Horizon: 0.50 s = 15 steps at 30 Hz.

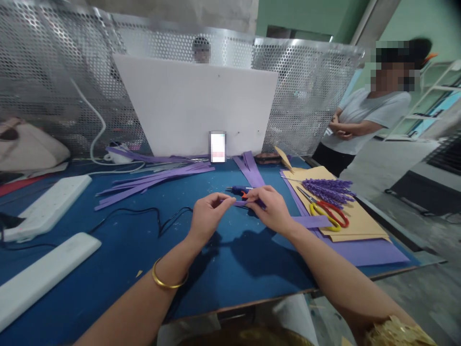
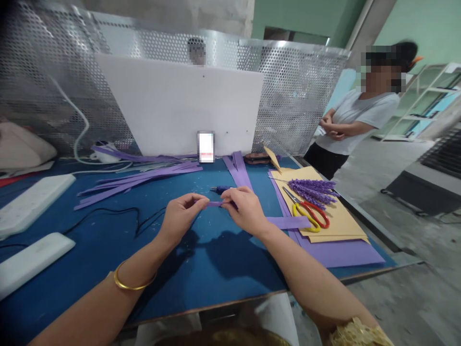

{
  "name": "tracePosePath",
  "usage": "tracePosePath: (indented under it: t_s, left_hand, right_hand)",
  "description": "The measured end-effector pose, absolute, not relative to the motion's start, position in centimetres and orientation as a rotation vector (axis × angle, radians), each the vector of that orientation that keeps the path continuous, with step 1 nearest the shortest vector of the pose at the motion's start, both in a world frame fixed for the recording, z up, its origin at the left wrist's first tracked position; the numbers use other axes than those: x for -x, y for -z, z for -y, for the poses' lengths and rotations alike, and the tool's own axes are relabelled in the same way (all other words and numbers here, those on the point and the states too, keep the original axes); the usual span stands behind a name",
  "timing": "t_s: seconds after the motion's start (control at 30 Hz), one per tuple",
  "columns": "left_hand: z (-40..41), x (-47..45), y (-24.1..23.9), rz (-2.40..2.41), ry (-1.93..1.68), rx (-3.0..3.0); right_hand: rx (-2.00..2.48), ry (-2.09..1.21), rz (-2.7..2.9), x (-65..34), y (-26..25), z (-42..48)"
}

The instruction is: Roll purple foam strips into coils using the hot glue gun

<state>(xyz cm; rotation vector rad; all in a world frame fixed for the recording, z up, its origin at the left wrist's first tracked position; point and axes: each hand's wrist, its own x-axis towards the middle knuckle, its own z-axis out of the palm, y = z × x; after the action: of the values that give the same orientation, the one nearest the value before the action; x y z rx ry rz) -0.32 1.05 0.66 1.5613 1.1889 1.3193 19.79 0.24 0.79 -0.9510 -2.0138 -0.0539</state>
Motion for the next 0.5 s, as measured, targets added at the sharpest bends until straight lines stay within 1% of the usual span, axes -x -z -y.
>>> tracePosePath:
  t_s: [0.3,0.5]
  left_hand:
    - [-0.54,0.05,-1.01,-1.205,-1.269,-1.722]
    - [-0.12,-0.18,-0.86,-1.19,-1.287,-1.798]
  right_hand:
    - [0.911,0.093,2.051,-19.76,-0.47,-0.28]
    - [0.891,0.024,2.076,-19.6,-0.36,-0.22]
